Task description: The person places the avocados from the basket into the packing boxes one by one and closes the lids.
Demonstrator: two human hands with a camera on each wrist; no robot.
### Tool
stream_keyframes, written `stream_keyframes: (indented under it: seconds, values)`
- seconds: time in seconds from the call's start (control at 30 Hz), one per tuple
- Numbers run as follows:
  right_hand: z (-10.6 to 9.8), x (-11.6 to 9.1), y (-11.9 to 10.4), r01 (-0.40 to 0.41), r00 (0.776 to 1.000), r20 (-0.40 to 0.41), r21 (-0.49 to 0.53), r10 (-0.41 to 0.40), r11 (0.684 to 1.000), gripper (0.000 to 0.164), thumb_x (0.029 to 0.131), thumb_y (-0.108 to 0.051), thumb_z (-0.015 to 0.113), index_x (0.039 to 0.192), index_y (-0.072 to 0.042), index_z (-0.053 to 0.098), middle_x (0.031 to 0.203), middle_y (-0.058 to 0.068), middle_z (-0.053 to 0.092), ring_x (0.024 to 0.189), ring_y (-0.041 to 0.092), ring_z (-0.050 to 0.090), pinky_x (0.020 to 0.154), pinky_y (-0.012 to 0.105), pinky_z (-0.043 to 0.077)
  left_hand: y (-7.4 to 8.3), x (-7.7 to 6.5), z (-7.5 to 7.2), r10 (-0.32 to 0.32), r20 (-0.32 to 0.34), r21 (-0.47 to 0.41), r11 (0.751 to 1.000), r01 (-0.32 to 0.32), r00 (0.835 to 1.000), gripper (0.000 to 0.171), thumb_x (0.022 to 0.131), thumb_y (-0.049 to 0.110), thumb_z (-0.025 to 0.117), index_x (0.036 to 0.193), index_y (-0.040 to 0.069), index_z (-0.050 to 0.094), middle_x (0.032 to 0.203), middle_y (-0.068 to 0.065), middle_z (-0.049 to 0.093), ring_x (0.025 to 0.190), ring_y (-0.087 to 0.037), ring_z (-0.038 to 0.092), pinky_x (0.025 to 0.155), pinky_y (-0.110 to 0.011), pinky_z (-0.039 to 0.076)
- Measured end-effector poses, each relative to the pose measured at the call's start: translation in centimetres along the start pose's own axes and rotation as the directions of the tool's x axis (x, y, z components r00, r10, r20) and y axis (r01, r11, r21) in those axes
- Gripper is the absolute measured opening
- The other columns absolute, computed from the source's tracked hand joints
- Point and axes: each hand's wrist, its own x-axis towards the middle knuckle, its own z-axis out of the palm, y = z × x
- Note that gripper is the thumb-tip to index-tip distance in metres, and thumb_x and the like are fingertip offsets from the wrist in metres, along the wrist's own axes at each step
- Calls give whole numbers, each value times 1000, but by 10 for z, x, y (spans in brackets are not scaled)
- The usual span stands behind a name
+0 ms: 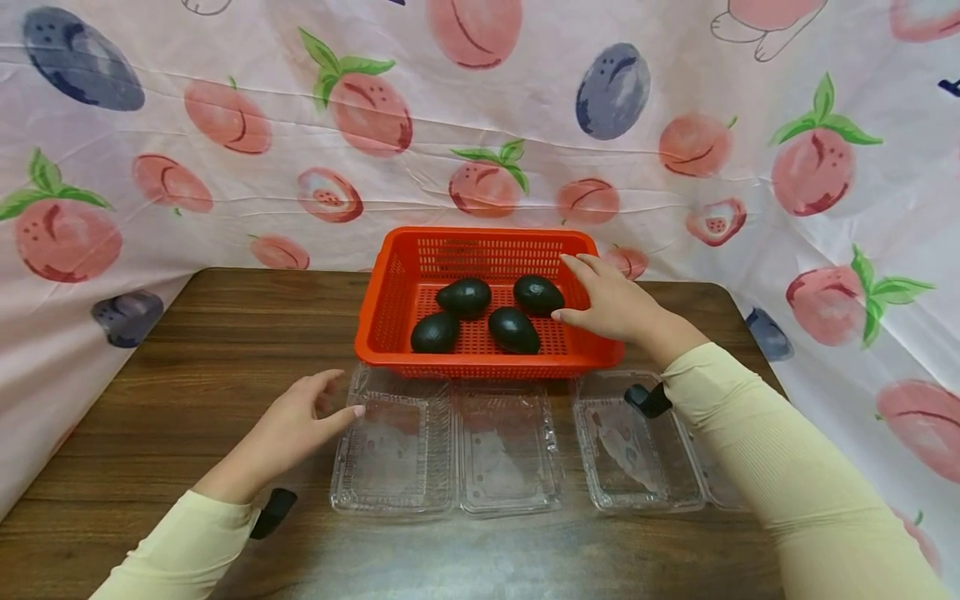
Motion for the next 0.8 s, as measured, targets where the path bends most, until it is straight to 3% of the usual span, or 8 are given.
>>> stream_keyframes:
  seconds: [0.2,0.53,0.8]
  values:
    - [0,6,-1,11,1000,11,13,-11,1000,87,86,-40,69,153,-8,23,153,22,26,140,38,27,110,57,27,0,0,5,-9,3,-28,1000,9,1000,62,90,33,67,131,-10,47,111,-20,60,92,-28,60,73,-42,50]
    - [-2,15,-6,28,999,36,47,-30,999,86,86,-38,71,151,-5,26,151,23,28,139,39,28,112,54,26,-3,-2,7,-60,32,-73,995,62,998,57,92,31,64,131,-7,48,104,-13,64,92,-25,61,69,-35,49]
    - [1,25,-9,45,996,70,58,-49,997,83,85,-36,72,149,-2,30,150,22,32,139,37,29,112,51,28,-6,-2,10,-50,41,-103,993,54,998,51,93,26,63,128,-9,50,94,-9,63,79,-18,56,62,-32,45]
